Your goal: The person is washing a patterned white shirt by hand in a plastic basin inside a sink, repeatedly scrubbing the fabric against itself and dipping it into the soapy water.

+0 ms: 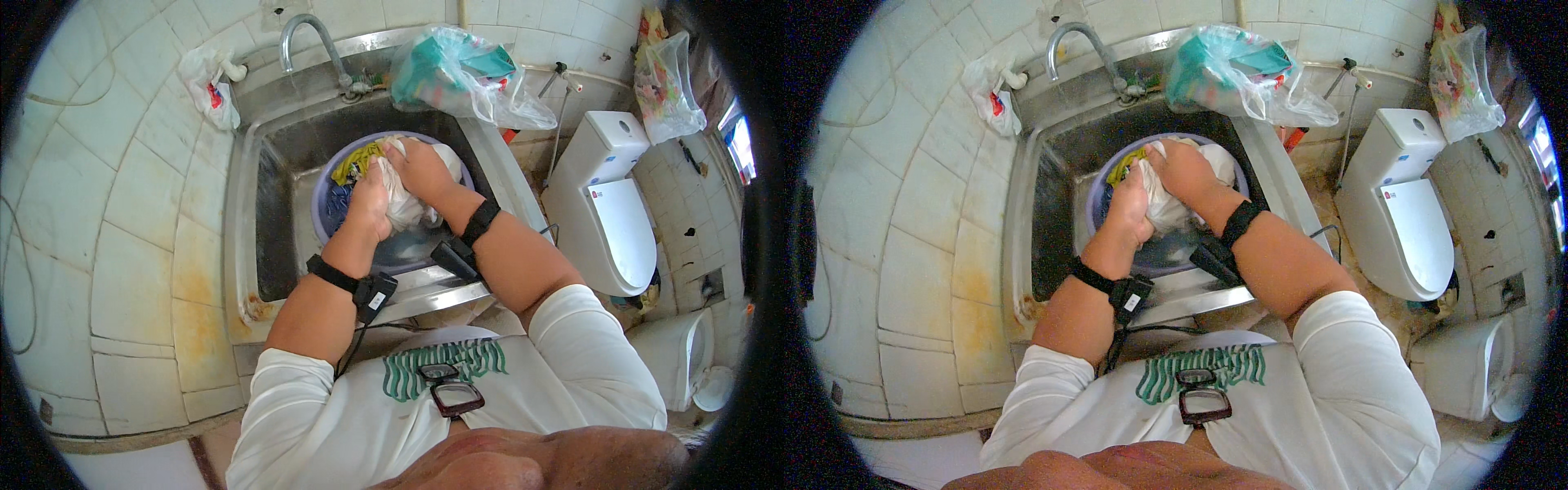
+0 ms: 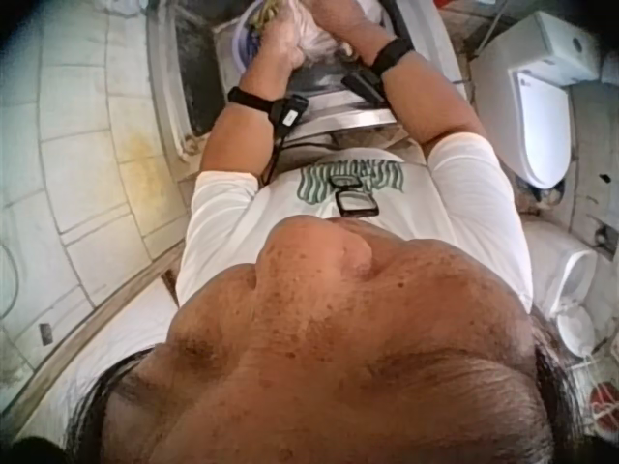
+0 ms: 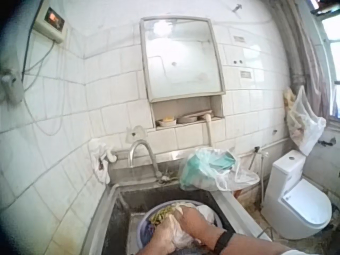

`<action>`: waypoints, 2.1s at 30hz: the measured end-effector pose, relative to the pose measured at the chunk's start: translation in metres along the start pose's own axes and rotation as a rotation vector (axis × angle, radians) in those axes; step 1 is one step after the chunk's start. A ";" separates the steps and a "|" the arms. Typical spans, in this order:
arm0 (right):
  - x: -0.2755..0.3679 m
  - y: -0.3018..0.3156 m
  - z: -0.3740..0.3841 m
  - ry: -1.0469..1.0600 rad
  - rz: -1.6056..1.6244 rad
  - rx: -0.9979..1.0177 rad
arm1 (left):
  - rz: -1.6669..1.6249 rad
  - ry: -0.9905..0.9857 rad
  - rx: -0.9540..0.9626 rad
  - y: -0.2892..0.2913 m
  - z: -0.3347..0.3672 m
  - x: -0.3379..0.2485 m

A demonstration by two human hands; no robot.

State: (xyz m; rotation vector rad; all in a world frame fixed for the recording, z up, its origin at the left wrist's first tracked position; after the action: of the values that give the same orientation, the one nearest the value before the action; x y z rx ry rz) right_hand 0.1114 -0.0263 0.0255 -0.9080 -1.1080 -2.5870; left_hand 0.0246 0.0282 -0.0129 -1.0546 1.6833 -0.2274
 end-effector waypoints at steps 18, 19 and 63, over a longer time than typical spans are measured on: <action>0.012 0.009 -0.001 -0.030 0.001 0.001 | 0.012 -0.124 0.033 -0.005 -0.002 -0.002; 0.010 0.008 -0.001 -0.021 0.004 0.006 | 0.029 -0.135 0.014 -0.003 0.000 -0.001; 0.051 0.007 -0.012 0.182 -0.028 0.083 | -0.163 0.029 0.121 0.000 -0.006 0.000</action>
State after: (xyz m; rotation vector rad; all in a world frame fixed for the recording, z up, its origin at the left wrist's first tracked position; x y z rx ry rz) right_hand 0.0678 -0.0364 0.0546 -0.6296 -1.1741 -2.5635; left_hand 0.0201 0.0259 -0.0105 -1.1021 1.5890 -0.4466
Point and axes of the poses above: each hand's wrist, its own z-axis towards the middle knuckle, its own y-axis out of the back of the hand, x = y × z, the point moved 4 cm from there along z, towards the middle knuckle, and after that the axes turned 8 degrees about y, right-handed, at the moved point
